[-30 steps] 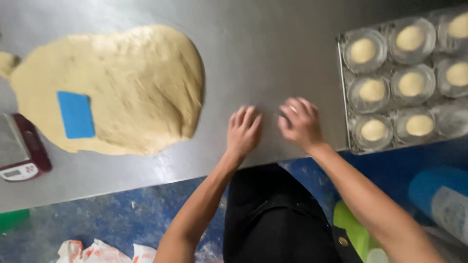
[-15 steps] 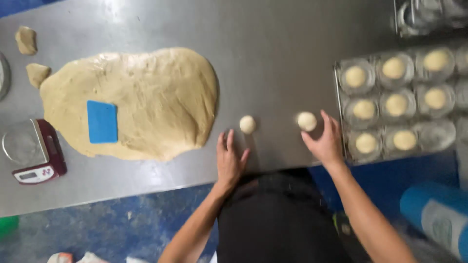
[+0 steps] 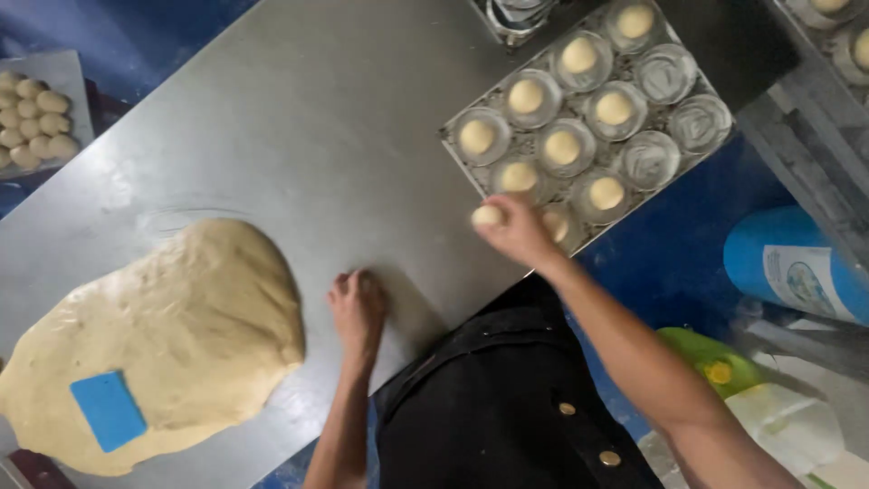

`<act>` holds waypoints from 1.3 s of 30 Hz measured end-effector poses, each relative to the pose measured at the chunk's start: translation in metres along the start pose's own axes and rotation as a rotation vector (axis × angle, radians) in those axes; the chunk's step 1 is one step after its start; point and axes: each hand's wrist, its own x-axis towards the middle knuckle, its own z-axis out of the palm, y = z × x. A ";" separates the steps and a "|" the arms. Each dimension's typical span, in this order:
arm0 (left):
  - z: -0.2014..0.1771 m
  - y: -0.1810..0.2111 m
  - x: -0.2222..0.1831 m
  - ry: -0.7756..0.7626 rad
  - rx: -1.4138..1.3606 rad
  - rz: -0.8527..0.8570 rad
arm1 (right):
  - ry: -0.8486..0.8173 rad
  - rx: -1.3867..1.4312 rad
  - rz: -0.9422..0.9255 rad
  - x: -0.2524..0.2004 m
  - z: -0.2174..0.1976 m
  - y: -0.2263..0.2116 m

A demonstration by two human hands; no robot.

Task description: Shaping portions of dough into small balls and placing them into baking tins.

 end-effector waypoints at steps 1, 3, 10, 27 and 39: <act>0.004 -0.008 0.003 -0.004 0.005 -0.002 | -0.003 0.004 0.004 -0.001 -0.032 0.022; 0.012 -0.021 0.008 0.023 -0.008 -0.021 | 0.127 0.090 0.053 0.005 -0.099 0.066; 0.028 0.154 0.024 0.073 -0.127 -0.062 | 0.374 -0.290 -0.179 0.068 -0.300 0.113; 0.223 0.468 0.045 -0.335 -0.176 0.643 | 0.232 -0.286 -0.241 0.095 -0.374 0.152; 0.228 0.458 0.058 -0.449 0.032 0.615 | 0.118 -0.213 -0.162 0.020 -0.353 0.164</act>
